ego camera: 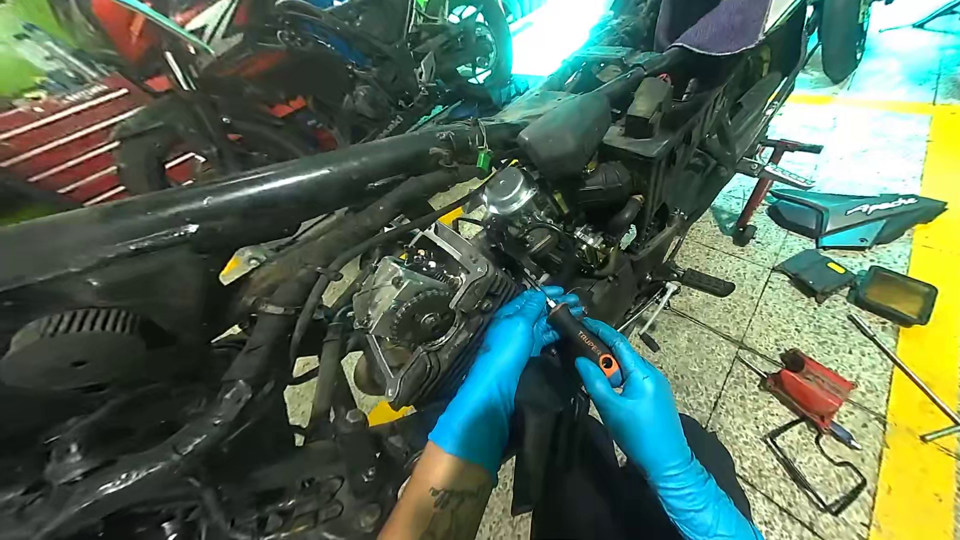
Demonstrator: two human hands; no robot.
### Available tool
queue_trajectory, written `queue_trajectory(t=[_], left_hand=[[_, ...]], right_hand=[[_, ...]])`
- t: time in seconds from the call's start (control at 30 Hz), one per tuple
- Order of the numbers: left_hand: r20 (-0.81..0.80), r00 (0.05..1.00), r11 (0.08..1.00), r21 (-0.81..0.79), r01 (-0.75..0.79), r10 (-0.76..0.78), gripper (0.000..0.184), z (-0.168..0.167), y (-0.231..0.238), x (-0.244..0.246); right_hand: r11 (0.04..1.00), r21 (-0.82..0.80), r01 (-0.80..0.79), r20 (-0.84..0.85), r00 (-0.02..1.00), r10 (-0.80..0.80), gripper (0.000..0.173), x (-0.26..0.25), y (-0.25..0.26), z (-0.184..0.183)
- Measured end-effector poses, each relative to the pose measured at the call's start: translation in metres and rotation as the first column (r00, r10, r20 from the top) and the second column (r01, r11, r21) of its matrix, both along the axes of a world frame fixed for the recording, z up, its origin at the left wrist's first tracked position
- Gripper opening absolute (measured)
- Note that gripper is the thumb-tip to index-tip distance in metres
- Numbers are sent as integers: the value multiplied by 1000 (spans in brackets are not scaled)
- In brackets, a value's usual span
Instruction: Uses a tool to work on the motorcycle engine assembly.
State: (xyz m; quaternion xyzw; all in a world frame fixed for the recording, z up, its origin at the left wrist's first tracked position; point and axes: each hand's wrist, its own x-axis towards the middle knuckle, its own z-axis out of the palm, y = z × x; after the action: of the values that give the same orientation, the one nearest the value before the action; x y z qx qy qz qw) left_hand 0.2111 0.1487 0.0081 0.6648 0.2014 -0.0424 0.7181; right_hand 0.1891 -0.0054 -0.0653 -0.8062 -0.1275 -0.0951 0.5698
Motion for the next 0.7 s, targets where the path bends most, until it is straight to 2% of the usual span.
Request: queue_trajectory(t=[0.23,0.37,0.43,0.53,0.63,0.7], left_hand=[[-17,999,999,-6,-32,32,40,1,-1,8],[-24,999,999,0,-32,32,39,3,-2,7],[-40,999,999,17,-36,37,39,5,-3,7],[-45,998,999,41,-31,33,38,5,-3,7],[-31,999,997,69,-24,26,36,5,-3,6],[-42,999,996,83,-27,30,35,5,-4,6]], right_hand=[[1000,15,-21,-51,998,22,45,3,-1,2],[994,105,-38,-240,969,62,51,3,-1,2],[995,92,-40,-257,964,63,59,2,-3,3],[997,-74,13,-101,995,-21,69,-3,-5,4],[986,-136,98,96,992,-86,54,-4,-4,0],[987,-103,126,125,986,-113,44,-4,-4,-2]])
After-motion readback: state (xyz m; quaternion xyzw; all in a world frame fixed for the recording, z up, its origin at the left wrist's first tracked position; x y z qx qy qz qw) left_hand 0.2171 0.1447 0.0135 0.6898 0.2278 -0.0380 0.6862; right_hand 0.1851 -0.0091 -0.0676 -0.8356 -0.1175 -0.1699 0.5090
